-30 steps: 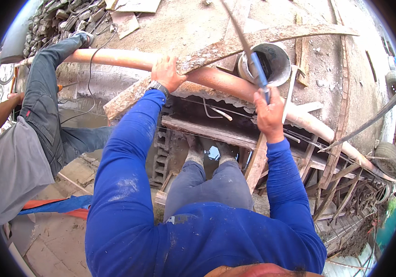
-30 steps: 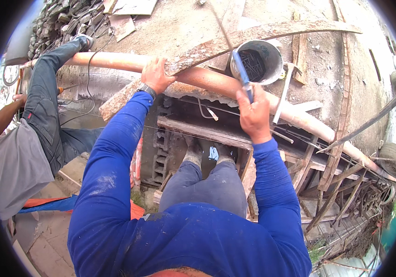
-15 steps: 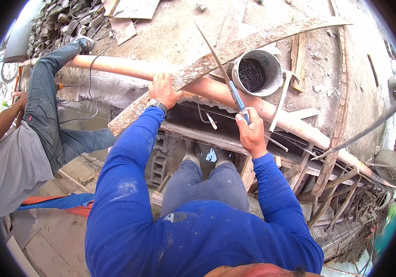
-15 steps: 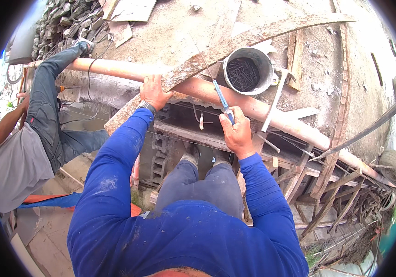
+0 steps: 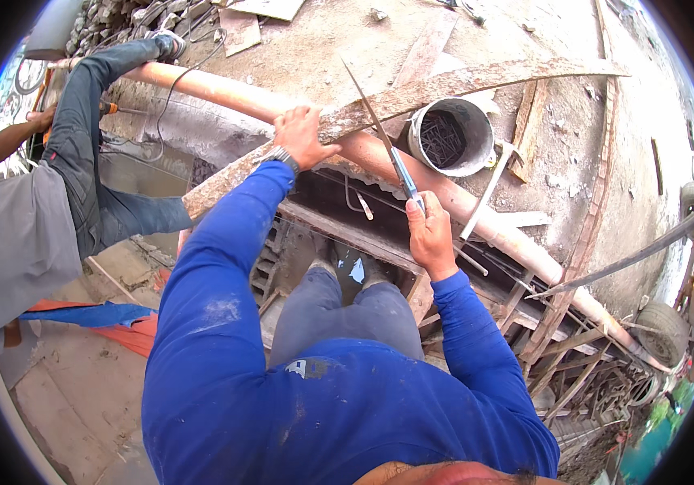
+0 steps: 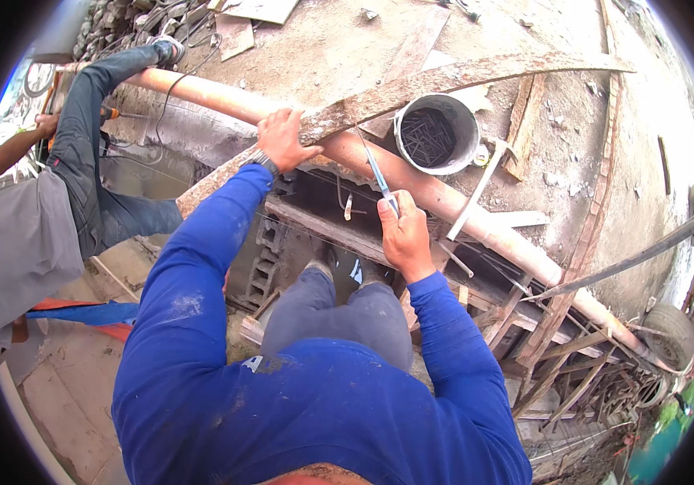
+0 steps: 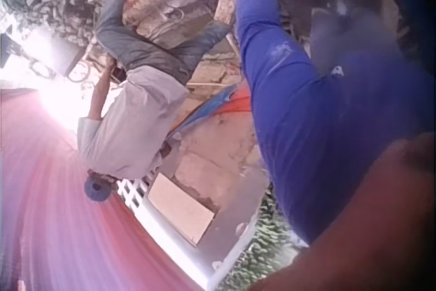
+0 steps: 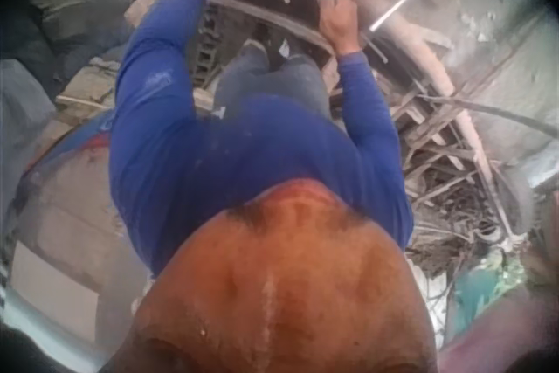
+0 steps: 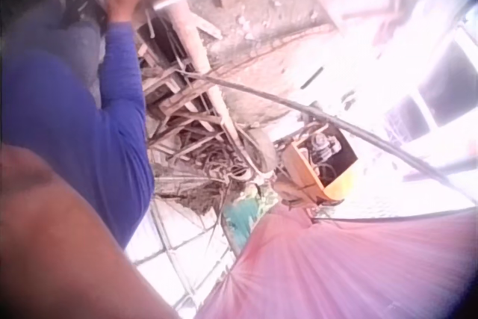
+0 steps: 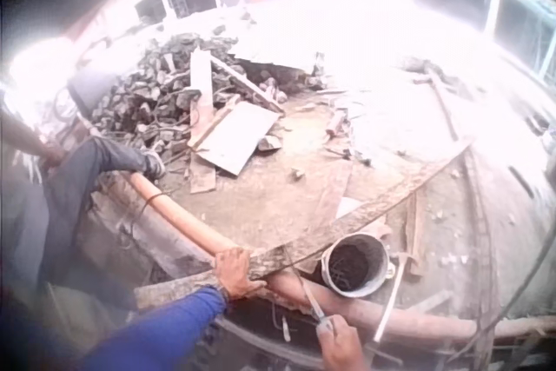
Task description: The person uses a hand saw to cut a piece of wood clamped to a wooden frame. They repeatedly saw back and forth, then remove the cut piece and continue sawing another section of the wood.
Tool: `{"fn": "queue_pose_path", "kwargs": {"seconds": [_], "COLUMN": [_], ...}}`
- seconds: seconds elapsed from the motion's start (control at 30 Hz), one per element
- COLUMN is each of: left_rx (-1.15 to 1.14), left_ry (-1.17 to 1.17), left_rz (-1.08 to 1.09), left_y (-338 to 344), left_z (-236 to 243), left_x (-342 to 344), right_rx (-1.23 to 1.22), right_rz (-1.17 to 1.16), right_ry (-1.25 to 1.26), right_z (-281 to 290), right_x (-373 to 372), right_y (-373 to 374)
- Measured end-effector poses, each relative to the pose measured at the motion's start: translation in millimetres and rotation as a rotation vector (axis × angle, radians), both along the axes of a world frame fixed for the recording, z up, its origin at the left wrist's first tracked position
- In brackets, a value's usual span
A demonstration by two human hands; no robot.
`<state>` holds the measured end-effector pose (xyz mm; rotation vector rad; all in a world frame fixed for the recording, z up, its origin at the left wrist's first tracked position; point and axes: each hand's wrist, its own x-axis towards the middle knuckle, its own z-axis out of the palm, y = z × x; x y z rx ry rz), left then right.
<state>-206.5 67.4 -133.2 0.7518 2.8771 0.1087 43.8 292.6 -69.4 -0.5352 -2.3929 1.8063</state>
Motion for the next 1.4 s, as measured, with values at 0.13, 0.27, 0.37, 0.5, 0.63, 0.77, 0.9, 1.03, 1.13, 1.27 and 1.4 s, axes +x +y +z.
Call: {"fn": "queue_pose_path", "kwargs": {"seconds": [0.13, 0.27, 0.37, 0.5, 0.63, 0.77, 0.9, 1.03, 1.13, 1.27, 1.4], "left_rx": [0.039, 0.069, 0.099, 0.146, 0.17, 0.137, 0.137, 0.123, 0.113, 0.069, 0.046], "left_ry": [-0.006, -0.046, -0.031, -0.022, -0.023, -0.052, -0.069, -0.06, -0.101, -0.054, -0.027], "left_rz": [0.032, 0.051, 0.046, 0.039, 0.044, 0.044, 0.056, 0.062, 0.078, 0.065, 0.057], "left_y": [23, 29, 29, 38, 45, 47, 46, 47, 50, 51, 55], "left_z": [-27, -27, -32, -40, -42, -38, -37, -35, -27, -33, -31], "left_x": [2, -1, 0, -7, -5, -7, -9, -9, -11, -11, -10], "right_rx": [0.053, 0.051, 0.049, 0.019, 0.011, 0.081, 0.104, -0.044, -0.113, 0.243, 0.689], "right_rz": [0.014, 0.012, 0.03, 0.032, 0.021, 0.024, 0.02, -0.038, -0.149, -0.27, -0.428], "right_ry": [0.023, -0.052, -0.064, -0.154, -0.168, -0.158, -0.186, -0.183, -0.046, 0.128, 0.336], "right_z": [-3, -5, -2, 0, 11, 18, 22, 10, -9, -45, -81], "right_x": [-14, -14, -4, -11, -20, -24, -7, 23, 15, -59, -85], "right_y": [1, 6, 10, 17, 14, 10, 14, 20, 10, 14, 58]}}
